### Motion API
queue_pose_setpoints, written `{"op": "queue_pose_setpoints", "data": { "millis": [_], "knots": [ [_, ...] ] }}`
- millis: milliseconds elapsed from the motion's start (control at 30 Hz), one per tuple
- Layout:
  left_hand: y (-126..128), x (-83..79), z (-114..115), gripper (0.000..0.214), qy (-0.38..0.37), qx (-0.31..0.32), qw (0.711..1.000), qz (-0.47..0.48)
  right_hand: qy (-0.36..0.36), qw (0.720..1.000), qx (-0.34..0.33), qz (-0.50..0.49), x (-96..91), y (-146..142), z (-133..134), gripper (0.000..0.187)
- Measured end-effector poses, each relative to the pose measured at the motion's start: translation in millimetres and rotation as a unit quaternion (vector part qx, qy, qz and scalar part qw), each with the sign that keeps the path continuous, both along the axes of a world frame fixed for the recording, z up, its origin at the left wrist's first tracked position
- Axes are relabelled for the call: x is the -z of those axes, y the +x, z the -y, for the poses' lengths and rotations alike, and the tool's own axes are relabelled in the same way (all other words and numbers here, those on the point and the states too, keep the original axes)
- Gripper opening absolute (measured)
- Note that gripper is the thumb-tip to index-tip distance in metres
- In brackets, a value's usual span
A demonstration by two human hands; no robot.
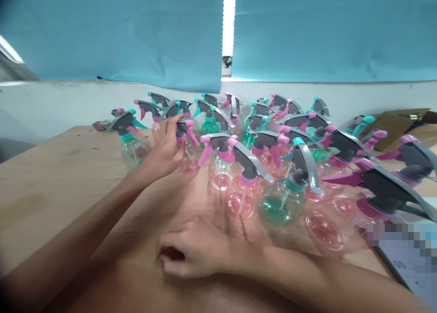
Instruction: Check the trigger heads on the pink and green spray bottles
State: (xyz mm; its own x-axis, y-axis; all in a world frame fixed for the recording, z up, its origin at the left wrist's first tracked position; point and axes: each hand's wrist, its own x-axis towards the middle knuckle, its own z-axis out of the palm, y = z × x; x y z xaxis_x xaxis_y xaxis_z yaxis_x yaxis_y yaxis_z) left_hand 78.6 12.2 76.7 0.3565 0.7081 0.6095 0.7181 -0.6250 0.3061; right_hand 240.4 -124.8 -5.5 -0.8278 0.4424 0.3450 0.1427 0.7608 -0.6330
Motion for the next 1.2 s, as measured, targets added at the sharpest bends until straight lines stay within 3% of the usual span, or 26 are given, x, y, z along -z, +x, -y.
{"op": "queue_pose_setpoints", "data": {
  "millis": [167, 367, 500, 667, 733, 800, 933, 1033, 1200],
  "knots": [
    [-1.0, 3.0, -6.9, 0.072, -0.013, 0.023, 0.999, 0.043, -0.006, 1.0, -0.001, -0.005, 1.8, -1.1, 0.0, 0.012],
    [-12.5, 0.0, -19.3, 0.073, -0.03, -0.019, 0.998, 0.047, -0.007, 1.0, 0.002, -0.004, 1.1, -0.6, -0.4, 0.012],
    [-19.3, 3.5, -28.5, 0.072, -0.012, 0.006, 0.998, 0.057, -0.011, 1.0, 0.0, -0.002, 2.3, -0.3, -0.5, 0.013],
    [-25.1, 9.8, -39.8, 0.096, -0.032, -0.007, 0.995, 0.097, -0.013, 1.0, 0.001, 0.01, 1.7, -0.4, -0.4, 0.013],
    [-20.7, 8.2, -35.4, 0.099, -0.01, -0.016, 0.994, 0.108, -0.007, 1.0, 0.002, 0.011, 2.1, -0.7, -0.4, 0.013],
    [-10.8, 2.9, -23.2, 0.095, 0.059, -0.023, 0.992, 0.112, 0.001, 1.0, 0.003, 0.009, 3.0, -0.9, -0.5, 0.012],
    [17.6, -9.1, 13.0, 0.057, 0.163, -0.048, 0.981, 0.088, 0.006, 1.0, 0.006, 0.012, 3.5, -0.6, -0.7, 0.011],
    [33.7, -7.0, 29.8, 0.032, 0.111, 0.016, 0.991, 0.067, 0.001, 1.0, -0.005, 0.022, 1.9, 0.0, -0.9, 0.011],
    [36.8, 12.1, 25.0, 0.034, -0.039, 0.05, 0.994, 0.091, 0.002, 1.0, -0.01, 0.022, 0.1, 0.6, -1.0, 0.013]
  ]
}}
